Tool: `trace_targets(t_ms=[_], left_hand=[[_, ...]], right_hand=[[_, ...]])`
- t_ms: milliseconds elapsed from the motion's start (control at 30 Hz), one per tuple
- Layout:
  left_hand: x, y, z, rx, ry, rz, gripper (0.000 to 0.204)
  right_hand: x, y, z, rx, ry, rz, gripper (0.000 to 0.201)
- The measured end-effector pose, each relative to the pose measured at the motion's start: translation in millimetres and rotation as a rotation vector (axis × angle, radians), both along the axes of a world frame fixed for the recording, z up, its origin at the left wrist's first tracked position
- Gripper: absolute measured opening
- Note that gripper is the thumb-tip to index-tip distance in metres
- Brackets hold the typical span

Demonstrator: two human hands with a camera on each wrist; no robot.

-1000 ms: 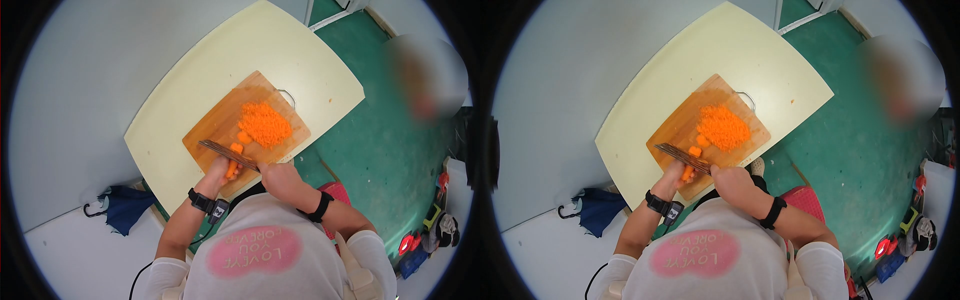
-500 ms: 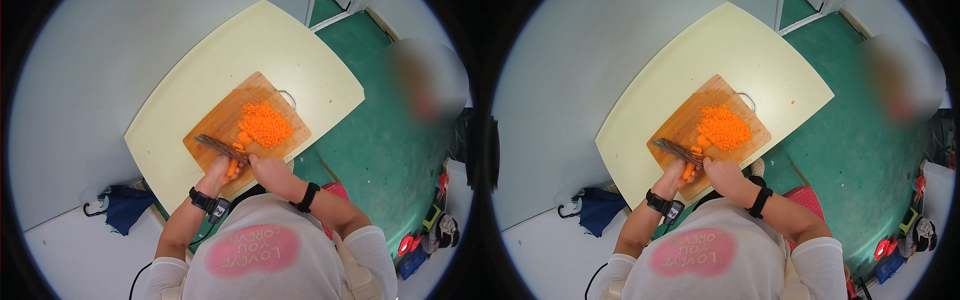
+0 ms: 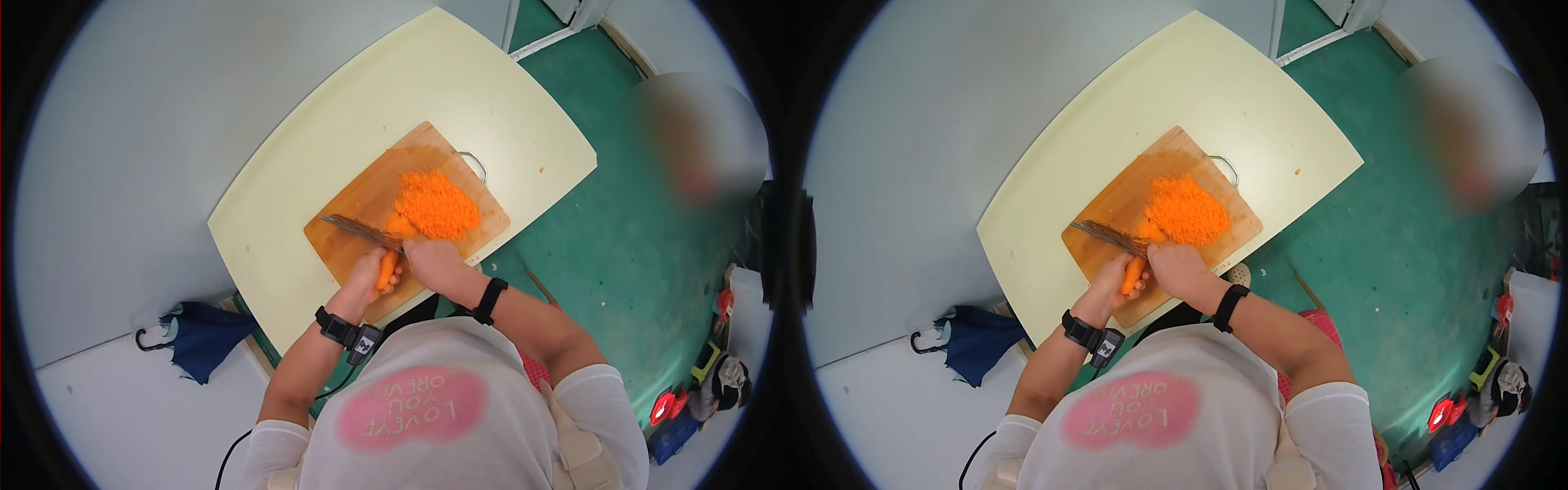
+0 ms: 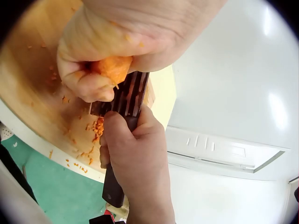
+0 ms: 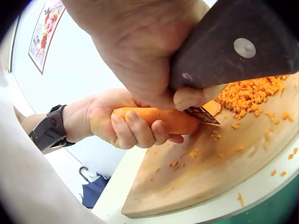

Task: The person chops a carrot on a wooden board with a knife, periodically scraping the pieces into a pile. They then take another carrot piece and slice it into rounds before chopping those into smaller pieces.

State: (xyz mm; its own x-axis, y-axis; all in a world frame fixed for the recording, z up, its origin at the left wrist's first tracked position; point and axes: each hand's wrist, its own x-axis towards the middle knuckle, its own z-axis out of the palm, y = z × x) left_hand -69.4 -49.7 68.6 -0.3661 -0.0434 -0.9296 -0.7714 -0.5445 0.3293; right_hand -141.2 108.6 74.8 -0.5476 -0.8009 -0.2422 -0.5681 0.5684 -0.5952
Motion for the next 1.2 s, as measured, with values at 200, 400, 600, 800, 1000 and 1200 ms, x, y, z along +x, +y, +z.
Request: trace_targets(t_ms=[200,400,600,800,1000,1200], left_hand=[[0,3,8,0.030,0.017,0.063,0.031],[3,1,-2,0.081,0.042,0.071,0.028],[1,7,9,0.031,0.098,0.067,0.024],[-1,9,12,-0.018,0.077,0.104,0.021],[1,7,6,0.017,0.116,0.088,0.022],[-2,11,12,-0.047,0.017,0.061,0.023]], right_hand=[[-7,5,-1,-0.007,-0.012,0.012,0.012],[7,33,26,-0.072,0.022,0.016,0.007],[13,50,38,-0.121,0.072,0.011,0.008],[15,55,43,-0.130,0.040,0.010,0.007],[18,53,38,-0.102,0.107,0.030,0.005],[13,57,28,-0.154,0.024,-0.029,0.007]])
